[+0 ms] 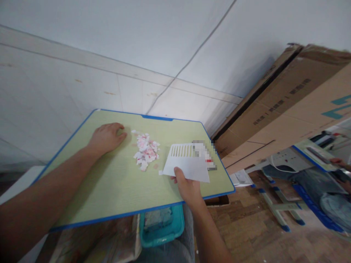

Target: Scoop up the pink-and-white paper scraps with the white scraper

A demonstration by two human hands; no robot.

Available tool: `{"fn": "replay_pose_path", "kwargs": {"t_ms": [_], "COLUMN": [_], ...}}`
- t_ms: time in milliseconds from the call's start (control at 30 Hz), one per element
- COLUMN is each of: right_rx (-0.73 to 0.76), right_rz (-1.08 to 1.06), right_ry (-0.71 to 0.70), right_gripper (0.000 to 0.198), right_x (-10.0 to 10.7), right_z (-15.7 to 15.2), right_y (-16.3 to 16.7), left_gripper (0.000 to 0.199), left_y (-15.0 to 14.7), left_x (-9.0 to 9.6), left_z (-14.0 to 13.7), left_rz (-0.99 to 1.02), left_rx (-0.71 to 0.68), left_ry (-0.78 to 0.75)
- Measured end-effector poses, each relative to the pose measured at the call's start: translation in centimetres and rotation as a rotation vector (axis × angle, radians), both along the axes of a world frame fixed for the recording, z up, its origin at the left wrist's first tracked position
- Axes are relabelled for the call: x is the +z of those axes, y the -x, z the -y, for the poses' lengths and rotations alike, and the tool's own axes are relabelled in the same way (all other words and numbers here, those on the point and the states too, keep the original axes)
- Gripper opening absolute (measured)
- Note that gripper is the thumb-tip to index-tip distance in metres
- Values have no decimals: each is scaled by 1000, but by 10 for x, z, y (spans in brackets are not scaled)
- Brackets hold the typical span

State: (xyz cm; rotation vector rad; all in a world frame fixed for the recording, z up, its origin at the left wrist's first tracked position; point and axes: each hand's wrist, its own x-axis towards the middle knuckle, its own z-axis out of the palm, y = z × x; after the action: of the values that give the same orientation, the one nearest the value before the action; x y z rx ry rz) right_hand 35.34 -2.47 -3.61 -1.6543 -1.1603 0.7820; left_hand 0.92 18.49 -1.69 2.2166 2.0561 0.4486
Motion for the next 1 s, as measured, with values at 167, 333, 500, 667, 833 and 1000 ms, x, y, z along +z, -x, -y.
{"fn": "replay_pose_path", "kwargs": {"t_ms": [167, 333, 500, 667, 833, 1000], "right_rx": [119, 126, 137, 114, 119, 152], "right_rz": [-88, -95, -77, -111, -110, -179], "right_ry": [17, 0, 45, 79, 171, 240], "right_gripper": [49, 50, 57, 52, 52, 44], "right_x": [6, 8, 6, 4, 11, 25], "right_z": [13, 19, 21, 28, 38, 37], "right_y": [-5, -1, 3, 3, 3, 3], "left_gripper": [66, 67, 66, 67, 62, 60], "left_y": [-1, -1, 1, 1, 1, 2], "left_x": [1, 1, -1, -1, -3, -6], "left_z": [-1, -2, -2, -1, -2, -4], "left_rz": [12, 9, 15, 21, 1, 16], "left_rx": [13, 4, 2, -3, 8, -6], "left_ry": [10, 22, 1, -6, -7, -24]}}
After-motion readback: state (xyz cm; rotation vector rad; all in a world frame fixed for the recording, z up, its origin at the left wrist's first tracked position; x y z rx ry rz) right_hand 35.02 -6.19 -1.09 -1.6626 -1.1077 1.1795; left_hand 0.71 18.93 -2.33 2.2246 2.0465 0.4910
